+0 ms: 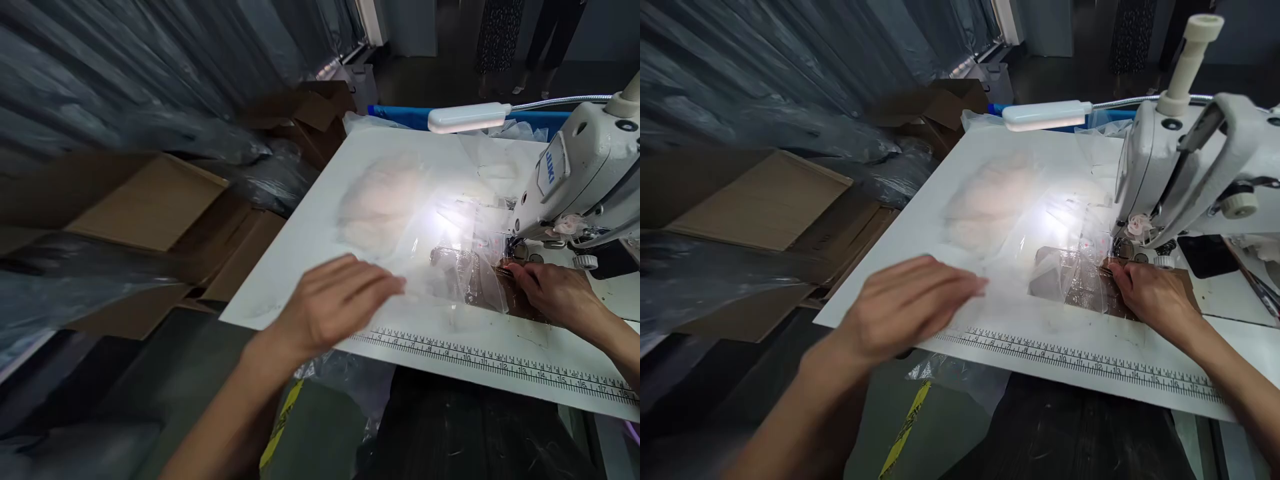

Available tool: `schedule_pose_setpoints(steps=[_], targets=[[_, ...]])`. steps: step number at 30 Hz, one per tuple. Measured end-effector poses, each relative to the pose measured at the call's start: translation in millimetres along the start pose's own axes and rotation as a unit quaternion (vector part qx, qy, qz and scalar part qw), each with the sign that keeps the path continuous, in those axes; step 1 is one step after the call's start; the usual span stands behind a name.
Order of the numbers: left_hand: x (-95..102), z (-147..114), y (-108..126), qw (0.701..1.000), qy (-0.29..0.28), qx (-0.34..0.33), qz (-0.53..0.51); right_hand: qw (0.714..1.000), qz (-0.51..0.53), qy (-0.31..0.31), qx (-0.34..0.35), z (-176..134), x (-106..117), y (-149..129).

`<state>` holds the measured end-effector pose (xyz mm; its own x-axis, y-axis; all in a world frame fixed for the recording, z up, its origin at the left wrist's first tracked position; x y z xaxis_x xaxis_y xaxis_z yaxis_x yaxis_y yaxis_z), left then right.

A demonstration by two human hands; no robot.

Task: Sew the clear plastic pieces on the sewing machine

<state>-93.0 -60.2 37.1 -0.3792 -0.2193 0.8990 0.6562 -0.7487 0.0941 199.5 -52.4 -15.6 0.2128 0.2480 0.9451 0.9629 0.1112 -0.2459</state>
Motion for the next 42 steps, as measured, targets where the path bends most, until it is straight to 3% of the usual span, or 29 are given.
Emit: schedule_pose_setpoints(steps=[2,4,9,12,15,18,21,24,27,31,35,39,42], targets=[[3.1,4,-15,0.997,0.022,0.000,0.080,1.000,-0.019,-0.007,-0.008,2,2,-4],[-4.5,10,-15,0.995,0.023,-0.007,0.096,0.999,-0.036,-0.007,-0.017,4,3,-7],[-48.1,22,17,0.997,-0.012,-0.071,-0.005,0.996,-0.092,-0.002,-0.021,6,2,-16],[-67.0,23,15,0.994,-0.052,-0.096,-0.016,0.994,-0.110,0.020,-0.012,-1,-2,-9],[-63.8,21,-10,0.995,-0.053,-0.075,0.027,0.992,-0.112,0.062,-0.007,-21,-4,12],[-47.0,26,-35,0.991,0.009,0.029,0.130,0.972,-0.180,0.152,-0.001,-42,-1,28],[-44.0,41,-33,0.984,0.018,0.071,0.163,0.932,-0.229,0.267,0.091,-51,1,16],[-57.4,67,-12,0.995,-0.021,-0.010,0.096,0.913,-0.105,0.308,0.245,-43,-9,-14],[-69.9,100,-1,0.996,-0.059,-0.066,0.016,0.897,-0.010,0.293,0.329,-26,-22,-43],[-86.7,141,2,0.980,-0.168,-0.059,-0.085,0.906,-0.013,0.186,0.381,-9,-38,-63],[-106.5,149,16,0.954,-0.280,-0.067,-0.088,0.898,-0.049,0.107,0.425,-23,-51,-65],[-112.2,132,25,0.964,-0.258,0.001,0.062,0.884,-0.039,0.142,0.443,-53,-55,-48],[-107.4,123,23,0.968,-0.230,0.023,0.099,0.873,-0.023,0.198,0.445,-70,-45,-27]])
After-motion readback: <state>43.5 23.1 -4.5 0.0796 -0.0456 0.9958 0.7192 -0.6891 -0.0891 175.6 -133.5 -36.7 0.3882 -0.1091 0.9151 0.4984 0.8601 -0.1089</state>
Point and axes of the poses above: each hand's wrist, its own z-axis towards the middle knuckle, its own x-axis out of the back of the hand, y = z × x, the point moved 3 cm from there along z, towards the middle knuckle, and after that the axes turned 8 degrees about x, right-handed, at the moved point
